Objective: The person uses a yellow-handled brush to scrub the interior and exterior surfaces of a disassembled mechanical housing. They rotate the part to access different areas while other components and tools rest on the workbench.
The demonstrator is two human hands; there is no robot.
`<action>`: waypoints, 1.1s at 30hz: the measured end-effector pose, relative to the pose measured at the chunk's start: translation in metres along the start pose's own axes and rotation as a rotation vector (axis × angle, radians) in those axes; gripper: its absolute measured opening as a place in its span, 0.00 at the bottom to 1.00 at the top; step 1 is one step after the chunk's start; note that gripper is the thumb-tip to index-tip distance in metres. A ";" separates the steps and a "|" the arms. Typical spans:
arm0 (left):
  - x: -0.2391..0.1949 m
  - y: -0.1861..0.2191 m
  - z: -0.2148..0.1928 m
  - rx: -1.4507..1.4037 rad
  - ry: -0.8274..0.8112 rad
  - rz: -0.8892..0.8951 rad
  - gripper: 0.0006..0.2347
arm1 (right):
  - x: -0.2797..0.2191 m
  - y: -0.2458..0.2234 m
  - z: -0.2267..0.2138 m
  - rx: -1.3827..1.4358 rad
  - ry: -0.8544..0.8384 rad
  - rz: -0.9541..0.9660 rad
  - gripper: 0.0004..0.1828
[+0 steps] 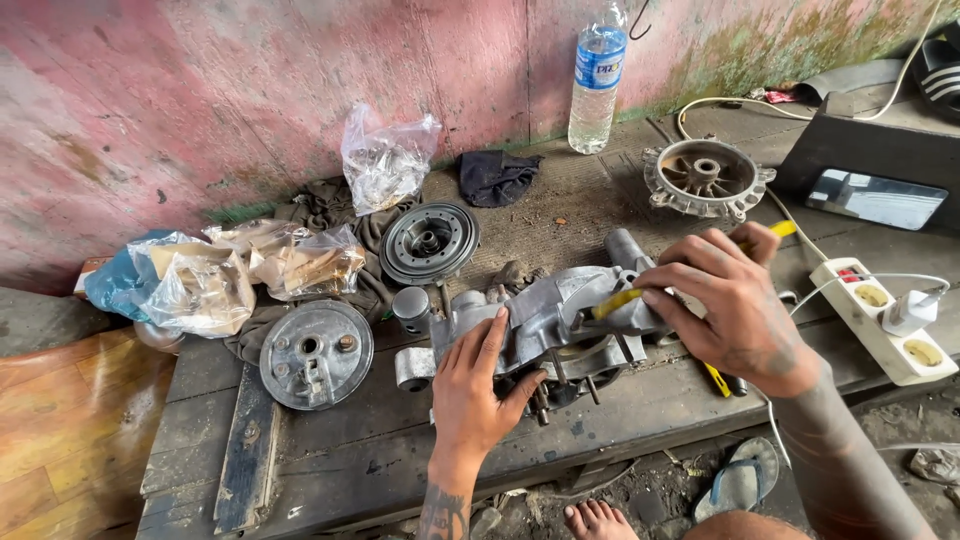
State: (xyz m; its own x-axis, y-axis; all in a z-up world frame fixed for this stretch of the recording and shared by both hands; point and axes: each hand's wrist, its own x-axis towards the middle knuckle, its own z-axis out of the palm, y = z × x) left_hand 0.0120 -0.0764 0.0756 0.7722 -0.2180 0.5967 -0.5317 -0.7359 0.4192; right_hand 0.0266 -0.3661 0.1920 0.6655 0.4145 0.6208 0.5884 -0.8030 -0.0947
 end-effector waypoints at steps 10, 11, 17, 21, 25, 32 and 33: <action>0.002 -0.001 0.001 0.005 0.009 0.015 0.33 | 0.003 0.011 0.019 -0.081 -0.058 0.055 0.09; 0.000 -0.001 0.001 0.011 0.003 0.009 0.32 | 0.009 -0.001 0.019 -0.024 -0.030 0.025 0.08; -0.001 0.000 0.000 0.021 -0.015 0.003 0.33 | 0.016 -0.012 0.006 -0.086 -0.269 -0.018 0.11; -0.001 -0.001 -0.001 0.013 -0.034 -0.023 0.32 | 0.014 -0.032 0.009 -0.256 -0.135 -0.018 0.09; -0.001 -0.001 0.000 0.023 -0.013 -0.006 0.33 | 0.007 -0.022 -0.004 -0.172 -0.400 0.111 0.16; 0.000 0.002 -0.003 0.002 -0.030 -0.003 0.32 | -0.007 -0.027 -0.003 -0.305 -0.232 0.096 0.11; 0.000 0.003 -0.002 0.006 -0.018 0.017 0.32 | -0.010 -0.024 -0.008 -0.362 -0.182 0.081 0.08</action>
State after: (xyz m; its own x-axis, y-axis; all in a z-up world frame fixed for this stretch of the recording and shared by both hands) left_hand 0.0100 -0.0772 0.0779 0.7693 -0.2421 0.5912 -0.5429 -0.7357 0.4051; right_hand 0.0023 -0.3540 0.1940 0.7927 0.3865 0.4714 0.3525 -0.9215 0.1629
